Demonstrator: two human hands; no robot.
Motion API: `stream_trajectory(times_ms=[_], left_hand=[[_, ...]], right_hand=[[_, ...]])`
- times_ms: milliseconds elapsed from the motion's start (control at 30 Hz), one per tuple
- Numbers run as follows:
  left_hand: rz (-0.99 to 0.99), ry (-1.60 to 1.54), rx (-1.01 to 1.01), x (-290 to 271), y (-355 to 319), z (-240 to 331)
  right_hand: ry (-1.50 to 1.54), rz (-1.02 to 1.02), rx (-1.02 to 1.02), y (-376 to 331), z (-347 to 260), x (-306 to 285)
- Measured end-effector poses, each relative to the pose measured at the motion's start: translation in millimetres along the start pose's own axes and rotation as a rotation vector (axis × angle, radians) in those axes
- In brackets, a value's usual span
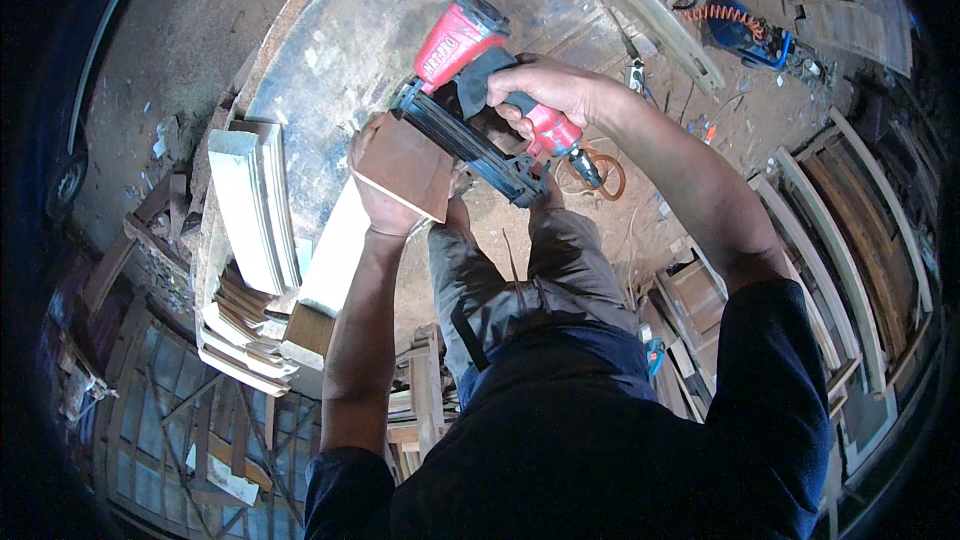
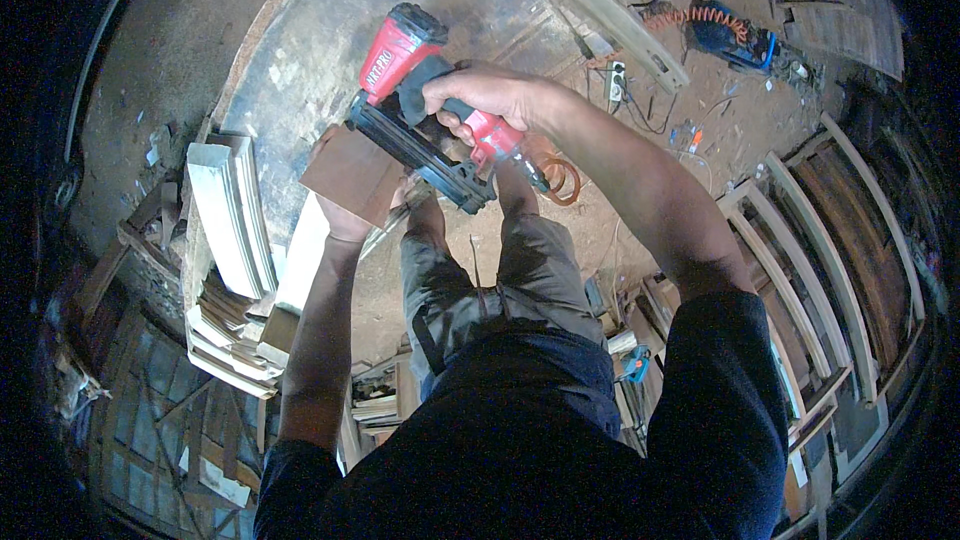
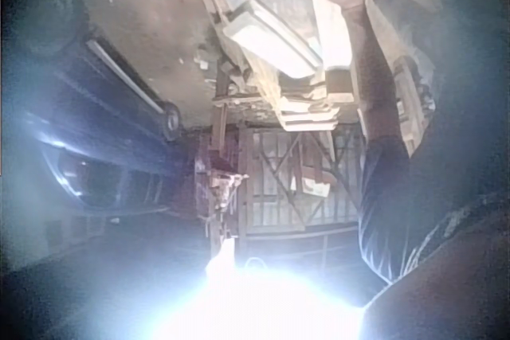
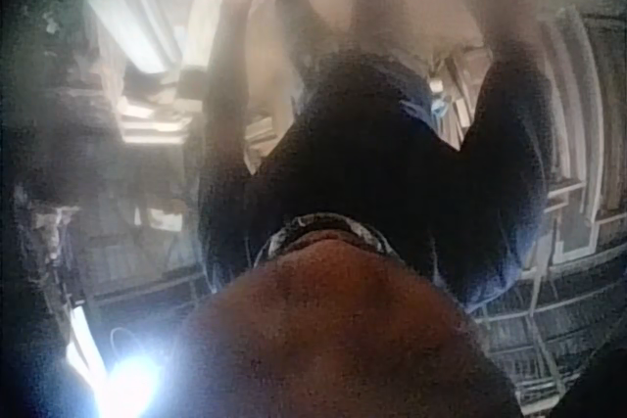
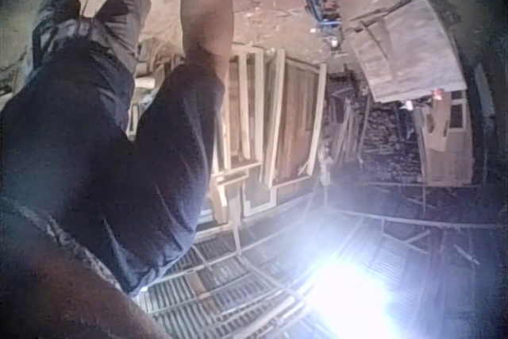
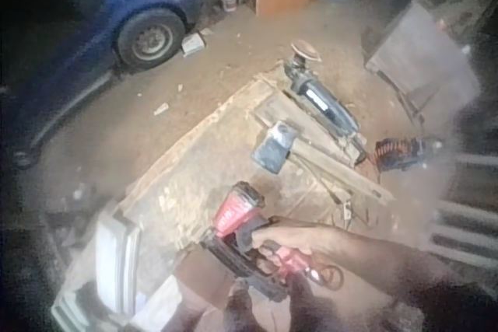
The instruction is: The person assembles wooden frames by joining planks with a pneumatic nail gun. They pick up pieces of wood, align them, and secure them together, then inspect the joints and move the finished frames to a storage rack.
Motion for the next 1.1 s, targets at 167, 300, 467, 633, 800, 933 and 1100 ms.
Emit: stream_trajectory(times_ms=[167,300,467,633,800,933,1100], left_hand=[[-0.002,-0.008,-0.002,0.1,0.7,1.4],[-0.001,-0.007,-0.002,-1.2,1.4,2.2],[-0.017,0.021,-0.011,0.1,0.9,0.4],[-0.072,0.084,-0.026,6.4,1.3,-1.0],[-0.197,0.526,0.201,13.6,-0.6,-1.6],[-0.189,0.543,0.184,11.8,1.9,4.8],[-0.311,0.547,0.112,19.6,4.4,3.8]], right_hand=[[0.020,-0.015,0.013,4.1,6.1,-7.0],[0.040,0.005,0.019,1.0,9.7,-10.2],[0.027,0.033,0.011,-3.8,12.7,-6.5],[0.023,0.011,0.005,-3.3,14.2,-8.7],[0.023,0.033,-0.033,-9.6,18.3,-12.4],[0.029,0.025,-0.016,-10.8,26.5,-16.9],[0.044,0.027,0.014,-12.6,33.4,-19.7]])
Point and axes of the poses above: each hand's wrist, its own y-axis towards the middle knuckle, its own x-axis out of the palm, z = x × y, the point moved 8 cm from there along y, towards the middle knuckle, and after that the axes turned 9 degrees about y, right-handed, at the moved point
